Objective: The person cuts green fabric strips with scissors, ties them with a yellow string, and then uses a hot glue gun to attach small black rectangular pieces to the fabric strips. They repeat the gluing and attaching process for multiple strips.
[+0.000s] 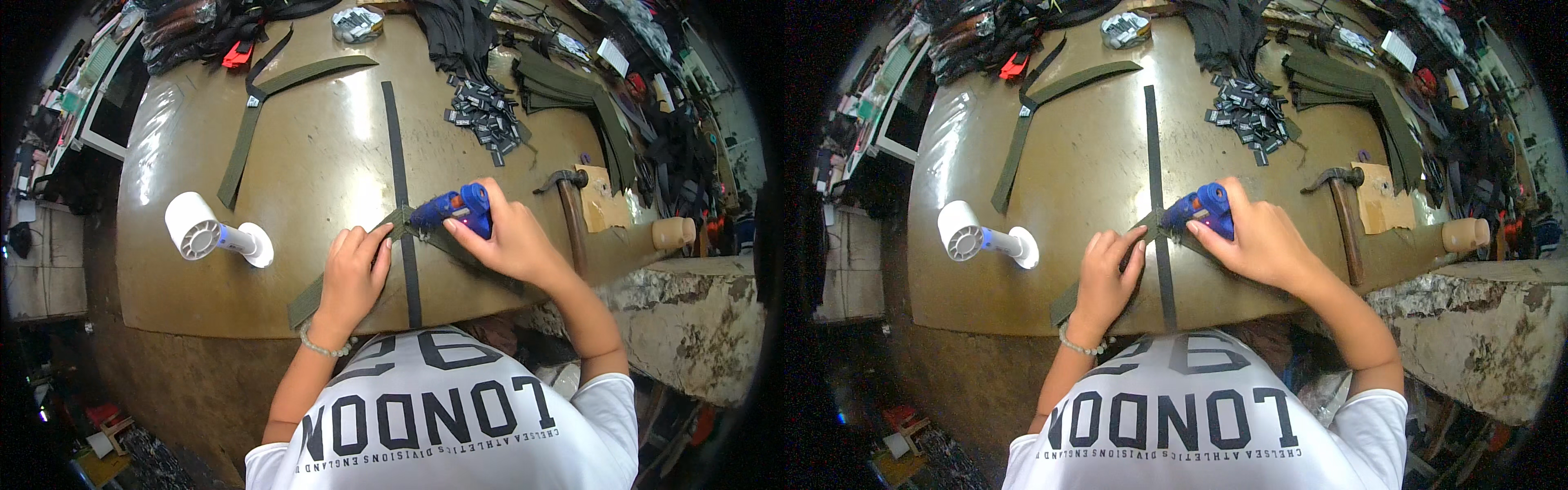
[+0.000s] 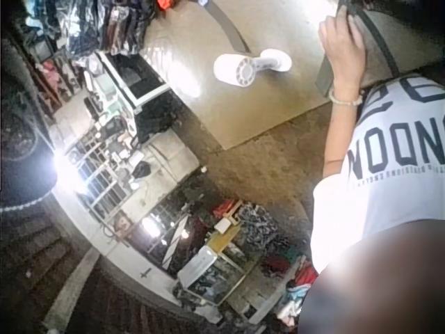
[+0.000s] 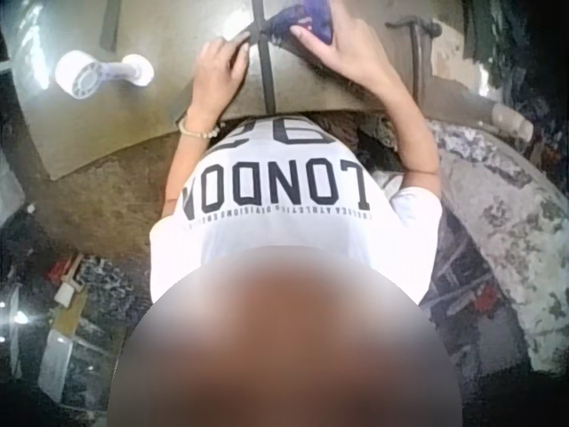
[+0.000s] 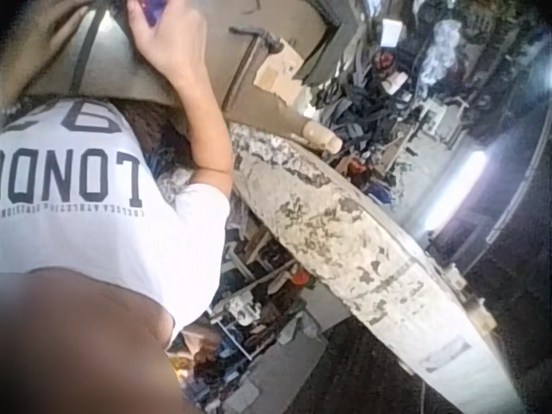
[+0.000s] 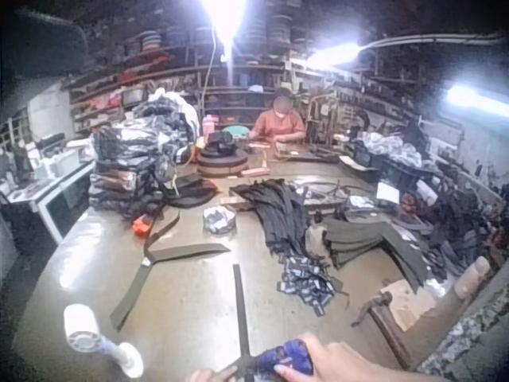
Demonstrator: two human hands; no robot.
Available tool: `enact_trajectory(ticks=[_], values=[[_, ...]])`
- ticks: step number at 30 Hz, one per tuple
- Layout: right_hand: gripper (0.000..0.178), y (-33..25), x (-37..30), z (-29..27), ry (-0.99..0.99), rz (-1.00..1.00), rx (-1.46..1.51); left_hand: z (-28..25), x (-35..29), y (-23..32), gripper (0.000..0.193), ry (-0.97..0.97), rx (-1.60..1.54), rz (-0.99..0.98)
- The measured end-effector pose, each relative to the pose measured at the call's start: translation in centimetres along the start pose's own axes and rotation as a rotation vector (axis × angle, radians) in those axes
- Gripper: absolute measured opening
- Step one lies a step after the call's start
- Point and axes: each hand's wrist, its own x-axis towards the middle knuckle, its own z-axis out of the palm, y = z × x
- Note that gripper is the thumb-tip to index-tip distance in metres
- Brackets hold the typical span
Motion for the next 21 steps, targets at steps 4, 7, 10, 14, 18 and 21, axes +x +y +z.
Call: enact_trajectory(ticks=[4,7,10,14,18,21], values=[[0.043,-0.3,-1.8,0.1,-0.064,0.021,0.016,0.0,-0.1,0.0,0.020,-0.004,0.019,-0.004],[0.046,-0.8,-3.0,-0.1,-0.123,0.022,0.091,0.0,-0.1,0.0,0.019,0.002,0.019,0.003],[0.047,1.1,-4.5,-1.4,-0.013,0.048,0.233,-0.1,0.1,0.2,0.018,0.005,0.014,0.004],[0.043,10.2,-7.1,-5.1,0.894,0.333,0.144,-0.4,0.1,0.3,0.018,0.046,-0.059,-0.029],[0.045,17.0,-10.2,-8.2,1.031,0.686,-0.310,-0.8,0.1,0.2,0.021,0.099,-0.137,-0.068],[0.040,13.9,-11.8,-9.6,0.644,0.991,-0.533,-0.9,0.2,0.1,0.024,0.144,-0.182,-0.092]])
